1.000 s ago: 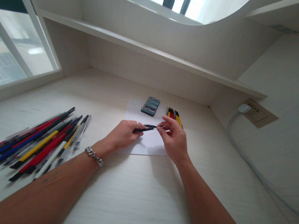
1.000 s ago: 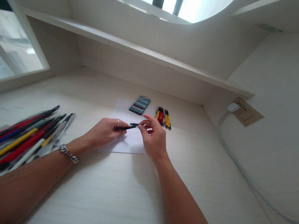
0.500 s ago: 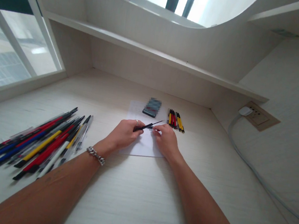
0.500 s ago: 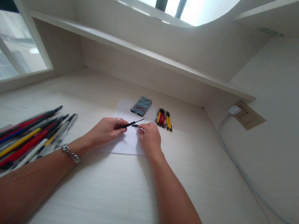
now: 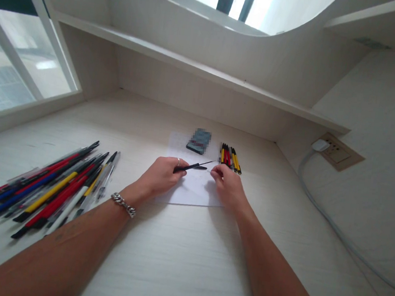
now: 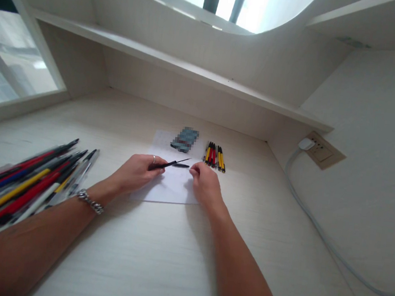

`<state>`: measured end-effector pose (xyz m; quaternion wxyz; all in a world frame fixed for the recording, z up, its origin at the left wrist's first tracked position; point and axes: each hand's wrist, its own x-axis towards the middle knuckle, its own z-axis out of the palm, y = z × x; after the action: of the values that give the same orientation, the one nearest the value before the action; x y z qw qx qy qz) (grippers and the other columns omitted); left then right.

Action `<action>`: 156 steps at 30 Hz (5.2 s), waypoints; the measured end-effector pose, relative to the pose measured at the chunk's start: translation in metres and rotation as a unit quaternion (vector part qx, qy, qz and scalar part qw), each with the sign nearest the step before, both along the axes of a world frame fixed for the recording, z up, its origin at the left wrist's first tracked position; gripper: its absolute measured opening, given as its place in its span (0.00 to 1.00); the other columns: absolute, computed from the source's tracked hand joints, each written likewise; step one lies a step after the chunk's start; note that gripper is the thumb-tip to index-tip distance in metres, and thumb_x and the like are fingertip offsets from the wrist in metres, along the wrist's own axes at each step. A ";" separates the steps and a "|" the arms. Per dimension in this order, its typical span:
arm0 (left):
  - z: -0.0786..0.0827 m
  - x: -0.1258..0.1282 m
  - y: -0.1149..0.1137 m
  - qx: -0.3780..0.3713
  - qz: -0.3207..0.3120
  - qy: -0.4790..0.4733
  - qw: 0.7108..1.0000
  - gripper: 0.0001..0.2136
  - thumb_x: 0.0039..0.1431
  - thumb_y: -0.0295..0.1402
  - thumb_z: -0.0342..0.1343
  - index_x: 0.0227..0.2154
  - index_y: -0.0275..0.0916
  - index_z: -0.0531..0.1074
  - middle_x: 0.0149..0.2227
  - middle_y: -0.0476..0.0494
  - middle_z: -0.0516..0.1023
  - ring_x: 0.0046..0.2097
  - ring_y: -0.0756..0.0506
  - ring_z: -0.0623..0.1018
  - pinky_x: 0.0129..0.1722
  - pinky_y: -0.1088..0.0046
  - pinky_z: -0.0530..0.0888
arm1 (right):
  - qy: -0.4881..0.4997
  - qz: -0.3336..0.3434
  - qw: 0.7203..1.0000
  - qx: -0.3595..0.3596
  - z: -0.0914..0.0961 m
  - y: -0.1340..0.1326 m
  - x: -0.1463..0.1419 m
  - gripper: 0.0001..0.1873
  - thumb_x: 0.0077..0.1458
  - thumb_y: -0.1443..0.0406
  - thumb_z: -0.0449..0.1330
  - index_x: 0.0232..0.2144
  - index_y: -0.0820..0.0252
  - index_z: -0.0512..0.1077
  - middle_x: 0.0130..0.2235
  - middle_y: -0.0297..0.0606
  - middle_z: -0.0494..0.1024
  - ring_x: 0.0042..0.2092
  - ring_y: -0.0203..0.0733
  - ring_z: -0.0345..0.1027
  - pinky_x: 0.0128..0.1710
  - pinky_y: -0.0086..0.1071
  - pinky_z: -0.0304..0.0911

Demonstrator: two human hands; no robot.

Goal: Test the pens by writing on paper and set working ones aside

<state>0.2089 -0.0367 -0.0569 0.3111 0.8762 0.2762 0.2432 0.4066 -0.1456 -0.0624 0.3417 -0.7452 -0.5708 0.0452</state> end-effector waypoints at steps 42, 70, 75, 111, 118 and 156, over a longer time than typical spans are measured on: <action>-0.001 0.000 -0.002 0.006 0.006 0.015 1.000 0.13 0.56 0.30 0.54 0.42 0.40 0.79 0.40 0.43 0.82 0.41 0.43 0.79 0.43 0.68 0.72 | 0.012 0.021 0.984 0.175 0.029 -0.016 0.000 0.07 0.59 0.65 0.57 0.33 0.57 0.76 0.36 0.38 0.76 0.37 0.41 0.69 0.37 0.34 0.64; -0.001 0.000 0.001 0.008 0.006 0.003 1.000 0.12 0.57 0.29 0.54 0.42 0.40 0.78 0.40 0.45 0.82 0.40 0.45 0.78 0.41 0.69 0.71 | 0.082 0.027 0.994 0.073 0.002 0.000 -0.015 0.15 0.53 0.69 0.60 0.44 0.59 0.73 0.39 0.40 0.79 0.38 0.40 0.72 0.35 0.33 0.66; 0.000 -0.001 0.004 -0.008 0.024 -0.015 1.000 0.13 0.56 0.29 0.54 0.42 0.40 0.78 0.40 0.45 0.82 0.40 0.45 0.79 0.43 0.71 0.72 | -0.053 -0.008 0.999 -0.007 -0.011 0.016 -0.008 0.11 0.56 0.68 0.58 0.41 0.60 0.77 0.43 0.44 0.77 0.43 0.44 0.69 0.47 0.37 0.62; -0.002 -0.001 0.002 0.029 0.008 0.043 0.999 0.15 0.56 0.29 0.52 0.43 0.42 0.79 0.41 0.44 0.82 0.40 0.44 0.78 0.41 0.69 0.71 | -0.009 0.012 0.993 0.115 0.010 -0.025 0.021 0.09 0.56 0.66 0.59 0.38 0.55 0.77 0.39 0.38 0.79 0.38 0.42 0.71 0.38 0.35 0.66; -0.001 -0.001 0.002 0.031 0.010 0.053 0.998 0.15 0.56 0.30 0.53 0.44 0.42 0.79 0.40 0.43 0.82 0.40 0.43 0.78 0.41 0.68 0.72 | -0.011 0.021 0.993 0.117 0.010 -0.025 0.018 0.08 0.56 0.66 0.59 0.38 0.55 0.77 0.39 0.39 0.79 0.38 0.42 0.71 0.35 0.34 0.67; 0.004 0.002 -0.005 0.016 -0.036 -0.003 0.999 0.12 0.55 0.29 0.59 0.42 0.44 0.80 0.39 0.46 0.82 0.39 0.45 0.77 0.40 0.70 0.71 | 0.032 0.087 0.994 0.050 0.011 -0.022 -0.005 0.07 0.58 0.65 0.58 0.34 0.56 0.77 0.33 0.35 0.78 0.34 0.39 0.69 0.35 0.32 0.63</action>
<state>0.2105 -0.0413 -0.0530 0.3065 0.8897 0.2399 0.2385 0.4012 -0.1672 -0.0518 0.3917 -0.6730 -0.6236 0.0695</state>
